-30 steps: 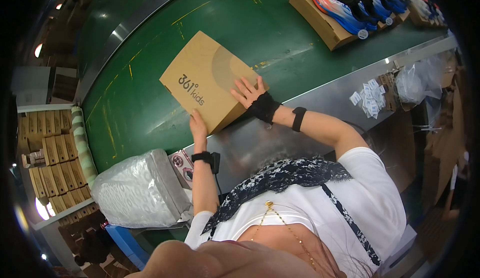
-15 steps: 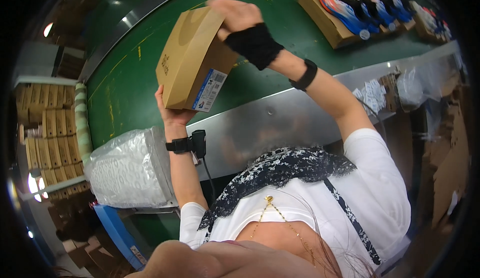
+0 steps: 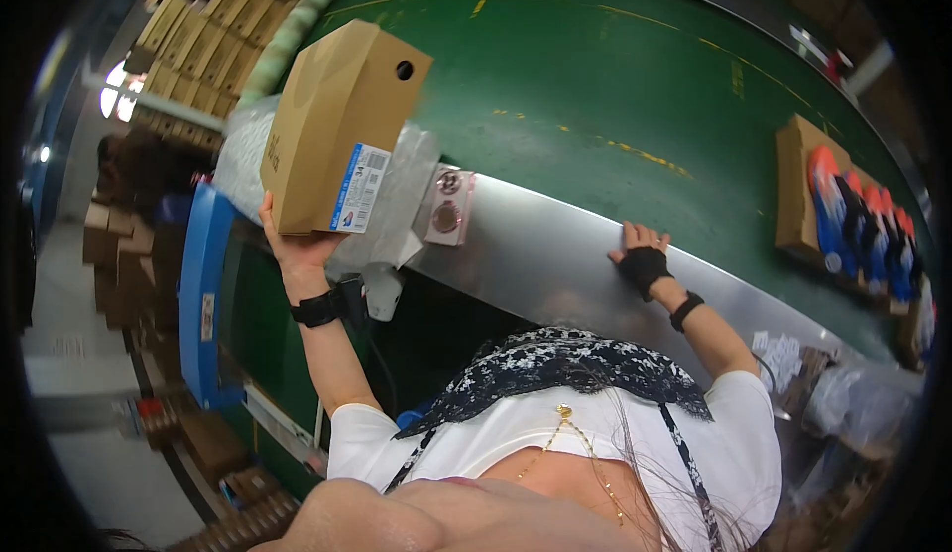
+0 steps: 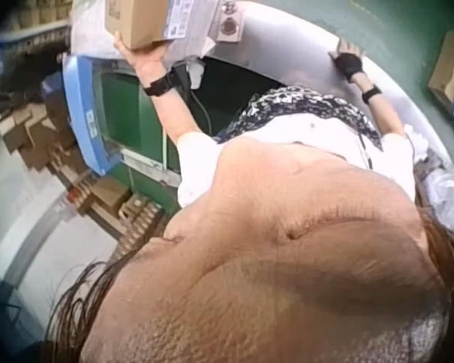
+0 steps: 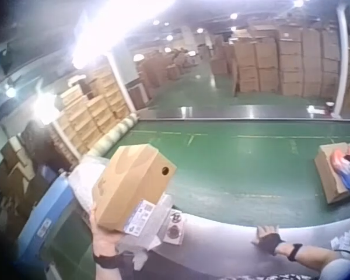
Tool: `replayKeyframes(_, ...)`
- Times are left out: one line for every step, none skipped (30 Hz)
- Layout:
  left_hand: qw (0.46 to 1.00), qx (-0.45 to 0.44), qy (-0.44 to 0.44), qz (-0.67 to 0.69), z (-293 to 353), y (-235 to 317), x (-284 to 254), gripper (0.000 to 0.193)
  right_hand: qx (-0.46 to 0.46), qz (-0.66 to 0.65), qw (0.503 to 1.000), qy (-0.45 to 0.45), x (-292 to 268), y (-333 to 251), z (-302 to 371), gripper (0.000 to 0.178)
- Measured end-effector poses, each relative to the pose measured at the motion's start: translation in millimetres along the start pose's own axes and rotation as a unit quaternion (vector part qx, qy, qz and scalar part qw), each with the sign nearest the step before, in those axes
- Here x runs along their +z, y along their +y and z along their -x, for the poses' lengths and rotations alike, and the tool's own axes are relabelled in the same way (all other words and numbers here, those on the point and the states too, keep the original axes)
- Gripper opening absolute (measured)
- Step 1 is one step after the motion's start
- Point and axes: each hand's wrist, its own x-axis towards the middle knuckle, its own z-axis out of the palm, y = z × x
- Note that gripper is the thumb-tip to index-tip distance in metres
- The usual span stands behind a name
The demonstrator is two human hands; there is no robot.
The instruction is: Packaging pairs of shoes into boxes with tissue paper on a factory conveyor belt.
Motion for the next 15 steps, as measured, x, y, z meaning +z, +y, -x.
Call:
replayKeyframes(0.999, 0.032, 0.027, 0.001, 9.2, 6.6, -13.1, 0.067, -0.007, -0.002, 0.999, 0.032, -0.7, -1.5, 1.0, 0.060)
replayKeyframes(0.997, 0.062, 0.055, 0.002, 18.1, 10.8, -27.5, 0.067, -0.022, 0.002, 0.998, 0.066, 10.3, 8.2, 2.4, 0.061)
replayKeyframes(0.992, 0.084, 0.087, 0.022, 26.6, 15.4, -45.1, 0.068, -0.029, 0.015, 0.996, 0.083, 15.3, 14.0, 5.7, 0.061)
replayKeyframes(0.991, 0.095, 0.093, 0.026, 38.5, 17.9, -59.0, 0.068, -0.034, 0.028, 0.994, 0.101, 18.6, 17.2, 6.1, 0.060)
replayKeyframes(0.981, 0.140, 0.131, 0.032, 47.4, 17.9, -66.7, 0.069, -0.036, 0.028, 0.994, 0.101, 18.8, 19.4, 6.0, 0.060)
replayKeyframes(0.969, 0.179, 0.165, 0.034, 52.8, 17.1, -74.5, 0.071, -0.033, 0.035, 0.994, 0.102, 19.4, 23.2, 7.2, 0.060)
replayKeyframes(0.957, 0.201, 0.197, 0.062, 60.1, 18.3, -99.5, 0.075, -0.027, 0.041, 0.993, 0.105, 19.1, 26.1, 8.9, 0.060)
replayKeyframes(0.949, 0.210, 0.217, 0.091, 62.2, 19.5, -111.6, 0.079, -0.006, 0.040, 0.993, 0.112, 15.2, 29.4, 5.5, 0.060)
replayKeyframes(0.951, 0.220, 0.187, 0.108, 66.5, 16.7, -129.8, 0.080, -0.015, 0.042, 0.995, 0.093, 16.0, 33.6, 2.0, 0.060)
replayKeyframes(0.924, 0.256, 0.264, 0.104, 66.2, 9.2, -142.2, 0.078, -0.011, 0.048, 0.996, 0.076, 13.8, 41.1, 3.1, 0.061)
replayKeyframes(0.906, 0.291, 0.303, 0.055, 66.4, -0.6, -144.9, 0.073, 0.001, 0.056, 0.997, 0.062, 18.6, 49.6, 2.9, 0.062)
replayKeyframes(0.868, 0.352, 0.343, -0.070, 60.1, -16.2, -184.2, 0.072, 0.016, 0.061, 0.997, 0.050, 25.1, 55.9, 2.2, 0.064)
replayKeyframes(0.901, 0.288, 0.323, 0.028, 61.5, -26.0, -157.8, 0.073, 0.035, 0.053, 0.997, 0.042, 32.5, 64.2, 5.5, 0.064)
replayKeyframes(0.918, 0.276, 0.284, -0.018, 55.8, -32.0, -161.4, 0.076, 0.050, 0.041, 0.997, 0.037, 41.3, 69.9, 7.2, 0.065)
replayKeyframes(0.906, 0.259, 0.334, 0.024, 38.0, -28.9, -154.2, 0.077, 0.049, 0.025, 0.998, 0.030, 48.5, 75.4, 3.2, 0.065)
